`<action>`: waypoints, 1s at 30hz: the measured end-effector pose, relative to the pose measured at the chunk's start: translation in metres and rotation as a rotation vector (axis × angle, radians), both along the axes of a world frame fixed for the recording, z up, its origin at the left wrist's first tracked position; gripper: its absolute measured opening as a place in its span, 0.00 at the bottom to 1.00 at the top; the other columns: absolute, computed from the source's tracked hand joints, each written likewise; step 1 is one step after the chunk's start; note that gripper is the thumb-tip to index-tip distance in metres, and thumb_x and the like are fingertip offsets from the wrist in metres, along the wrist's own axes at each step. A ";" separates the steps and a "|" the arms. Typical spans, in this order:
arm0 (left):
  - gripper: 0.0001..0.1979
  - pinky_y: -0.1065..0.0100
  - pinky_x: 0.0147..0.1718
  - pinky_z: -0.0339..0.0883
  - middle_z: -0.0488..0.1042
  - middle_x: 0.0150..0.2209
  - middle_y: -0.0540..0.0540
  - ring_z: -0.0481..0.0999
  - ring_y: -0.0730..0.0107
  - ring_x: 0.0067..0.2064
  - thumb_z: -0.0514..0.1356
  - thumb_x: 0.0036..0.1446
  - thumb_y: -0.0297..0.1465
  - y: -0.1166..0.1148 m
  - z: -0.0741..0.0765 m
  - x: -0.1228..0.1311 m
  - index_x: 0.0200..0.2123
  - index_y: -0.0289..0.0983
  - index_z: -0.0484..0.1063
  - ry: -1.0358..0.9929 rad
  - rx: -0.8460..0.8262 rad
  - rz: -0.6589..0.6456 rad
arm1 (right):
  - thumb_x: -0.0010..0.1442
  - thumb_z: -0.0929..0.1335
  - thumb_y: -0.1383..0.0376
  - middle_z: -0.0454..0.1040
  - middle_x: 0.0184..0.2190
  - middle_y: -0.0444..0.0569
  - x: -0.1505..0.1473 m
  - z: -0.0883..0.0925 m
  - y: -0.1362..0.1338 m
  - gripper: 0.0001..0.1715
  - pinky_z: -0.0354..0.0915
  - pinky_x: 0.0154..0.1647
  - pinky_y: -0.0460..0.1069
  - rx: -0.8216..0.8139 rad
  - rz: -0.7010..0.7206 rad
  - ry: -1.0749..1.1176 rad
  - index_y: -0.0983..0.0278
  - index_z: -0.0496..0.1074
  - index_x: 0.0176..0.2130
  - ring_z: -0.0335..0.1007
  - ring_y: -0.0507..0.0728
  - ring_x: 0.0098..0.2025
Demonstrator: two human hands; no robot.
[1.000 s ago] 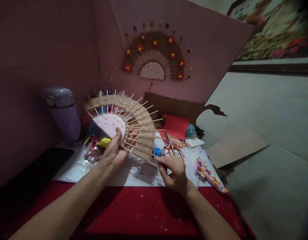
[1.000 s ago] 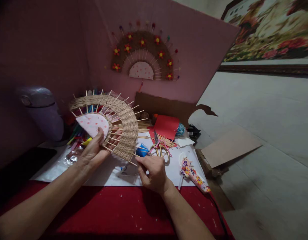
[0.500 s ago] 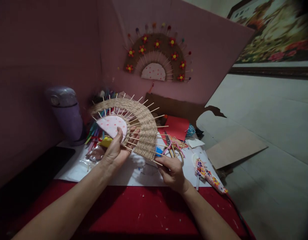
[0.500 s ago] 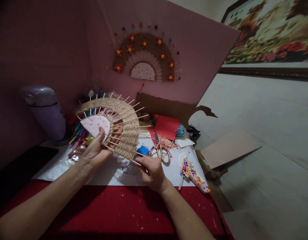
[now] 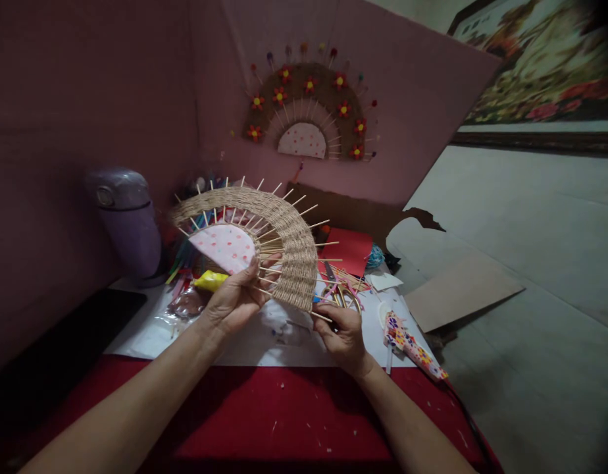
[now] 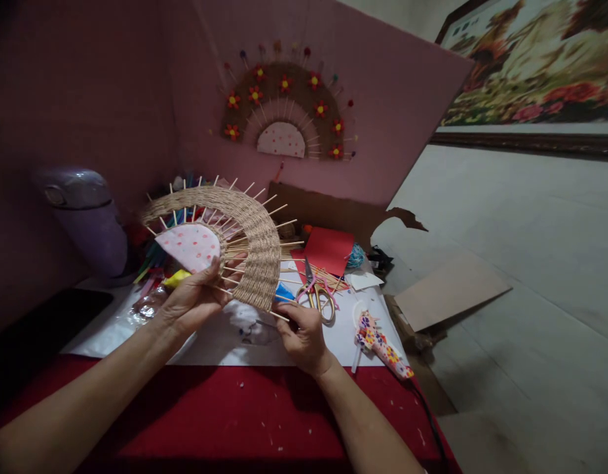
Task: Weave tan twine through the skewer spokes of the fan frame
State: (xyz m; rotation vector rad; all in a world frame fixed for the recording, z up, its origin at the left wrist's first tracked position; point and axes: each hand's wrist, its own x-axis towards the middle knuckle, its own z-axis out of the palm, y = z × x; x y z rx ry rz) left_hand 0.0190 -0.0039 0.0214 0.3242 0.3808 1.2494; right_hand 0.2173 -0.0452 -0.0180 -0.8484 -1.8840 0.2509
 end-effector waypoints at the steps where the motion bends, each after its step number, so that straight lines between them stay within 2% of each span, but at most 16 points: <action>1: 0.10 0.67 0.33 0.72 0.76 0.39 0.40 0.76 0.66 0.35 0.54 0.56 0.23 0.000 0.000 0.000 0.40 0.33 0.71 0.001 0.010 -0.016 | 0.52 0.64 0.73 0.73 0.25 0.48 0.000 0.000 0.000 0.08 0.65 0.27 0.45 -0.018 0.006 0.023 0.64 0.72 0.30 0.70 0.52 0.27; 4: 0.10 0.69 0.32 0.72 0.75 0.40 0.40 0.76 0.66 0.36 0.54 0.55 0.22 0.000 0.000 -0.002 0.39 0.33 0.72 -0.002 0.014 -0.013 | 0.52 0.65 0.72 0.74 0.25 0.48 0.000 -0.003 0.001 0.07 0.66 0.26 0.45 -0.072 0.006 0.068 0.64 0.73 0.30 0.70 0.52 0.27; 10: 0.06 0.59 0.40 0.70 0.76 0.39 0.40 0.75 0.60 0.43 0.55 0.55 0.23 0.003 0.001 -0.001 0.33 0.34 0.71 -0.060 -0.006 0.060 | 0.53 0.66 0.70 0.74 0.23 0.47 0.000 -0.007 -0.001 0.08 0.63 0.21 0.45 -0.159 -0.015 0.135 0.64 0.75 0.35 0.68 0.51 0.21; 13: 0.06 0.61 0.41 0.70 0.76 0.39 0.40 0.74 0.61 0.44 0.54 0.56 0.24 0.004 0.001 0.000 0.31 0.34 0.70 -0.078 0.005 0.094 | 0.53 0.67 0.68 0.73 0.20 0.46 -0.002 -0.008 -0.001 0.07 0.62 0.18 0.44 -0.211 -0.007 0.183 0.65 0.75 0.34 0.66 0.50 0.18; 18: 0.05 0.62 0.40 0.71 0.75 0.40 0.39 0.74 0.61 0.45 0.55 0.56 0.26 0.007 -0.004 -0.001 0.35 0.34 0.70 -0.063 0.039 0.086 | 0.52 0.67 0.67 0.74 0.19 0.46 -0.011 -0.010 -0.006 0.05 0.63 0.17 0.44 -0.228 -0.009 0.234 0.66 0.74 0.29 0.67 0.50 0.17; 22: 0.06 0.64 0.39 0.71 0.75 0.39 0.39 0.74 0.61 0.44 0.55 0.56 0.25 0.009 -0.007 -0.001 0.37 0.33 0.70 -0.052 0.034 0.076 | 0.53 0.66 0.70 0.73 0.19 0.46 -0.015 -0.011 -0.014 0.08 0.61 0.17 0.43 -0.144 -0.029 0.138 0.66 0.74 0.34 0.65 0.49 0.16; 27: 0.05 0.65 0.38 0.72 0.76 0.38 0.38 0.75 0.61 0.44 0.54 0.56 0.24 0.011 -0.009 0.000 0.34 0.34 0.70 -0.064 0.008 0.105 | 0.52 0.66 0.72 0.76 0.26 0.48 -0.012 -0.008 -0.017 0.11 0.64 0.25 0.45 0.042 -0.056 -0.001 0.65 0.73 0.37 0.69 0.51 0.23; 30: 0.07 0.64 0.39 0.72 0.75 0.41 0.38 0.75 0.61 0.44 0.55 0.56 0.24 0.010 -0.010 0.001 0.37 0.33 0.70 -0.052 0.023 0.087 | 0.51 0.66 0.73 0.76 0.27 0.48 -0.010 -0.004 -0.017 0.12 0.63 0.26 0.46 0.124 -0.087 -0.071 0.64 0.72 0.37 0.69 0.51 0.24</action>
